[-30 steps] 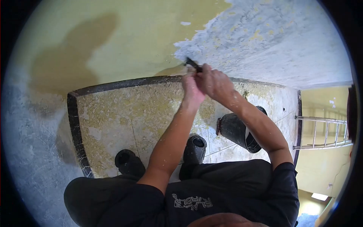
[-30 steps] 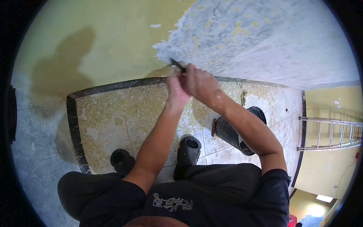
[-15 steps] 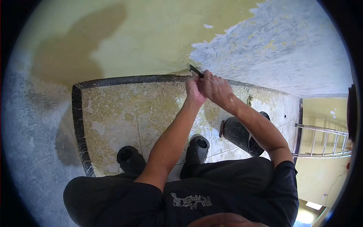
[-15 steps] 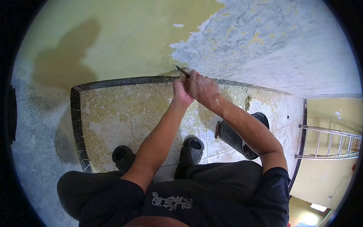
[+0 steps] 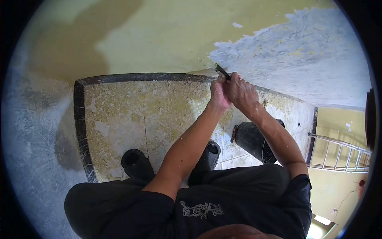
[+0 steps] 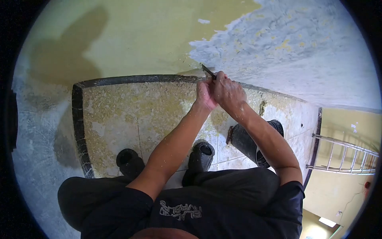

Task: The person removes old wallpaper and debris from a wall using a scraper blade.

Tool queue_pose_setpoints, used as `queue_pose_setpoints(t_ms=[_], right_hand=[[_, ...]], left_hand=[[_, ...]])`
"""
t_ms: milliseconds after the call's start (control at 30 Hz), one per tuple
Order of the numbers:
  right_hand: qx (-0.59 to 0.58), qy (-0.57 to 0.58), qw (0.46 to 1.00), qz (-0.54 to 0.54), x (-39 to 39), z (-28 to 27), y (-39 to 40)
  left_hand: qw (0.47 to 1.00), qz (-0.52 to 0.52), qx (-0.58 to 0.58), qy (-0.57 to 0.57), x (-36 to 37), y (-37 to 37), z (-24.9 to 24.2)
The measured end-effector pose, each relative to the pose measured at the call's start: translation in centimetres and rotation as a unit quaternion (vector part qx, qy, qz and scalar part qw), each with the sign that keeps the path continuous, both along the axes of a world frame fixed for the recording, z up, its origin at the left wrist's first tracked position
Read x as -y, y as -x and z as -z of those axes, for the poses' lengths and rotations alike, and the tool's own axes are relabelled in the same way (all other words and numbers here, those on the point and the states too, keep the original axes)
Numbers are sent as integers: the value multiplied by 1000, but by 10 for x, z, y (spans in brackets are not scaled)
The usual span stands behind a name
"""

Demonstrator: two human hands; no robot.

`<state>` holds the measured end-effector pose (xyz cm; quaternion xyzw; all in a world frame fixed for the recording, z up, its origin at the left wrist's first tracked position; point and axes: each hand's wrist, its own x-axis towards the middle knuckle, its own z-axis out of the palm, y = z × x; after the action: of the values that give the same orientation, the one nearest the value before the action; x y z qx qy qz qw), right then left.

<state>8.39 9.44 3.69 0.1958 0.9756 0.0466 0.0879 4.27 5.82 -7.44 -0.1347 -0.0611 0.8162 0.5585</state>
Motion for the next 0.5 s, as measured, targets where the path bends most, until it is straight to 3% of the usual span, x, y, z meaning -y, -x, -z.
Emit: queue_pose_setpoints(t_ms=[267,333,367,500], right_hand=[[-18,-23,999,-45,-5,8,-1],[-16,-12,999,-39,-10,5,-8],[-11,-3,999,-37,-13,4,-8],[43,-8,999,22,-6,-10,-3]], left_hand=[[998,-42,13,-39,-7,2,15],[999,-49,-18,7,-8,1,3],[996,-32,-30,82,-7,-2,-9],[999,-27,38,9,-15,-11,-6]])
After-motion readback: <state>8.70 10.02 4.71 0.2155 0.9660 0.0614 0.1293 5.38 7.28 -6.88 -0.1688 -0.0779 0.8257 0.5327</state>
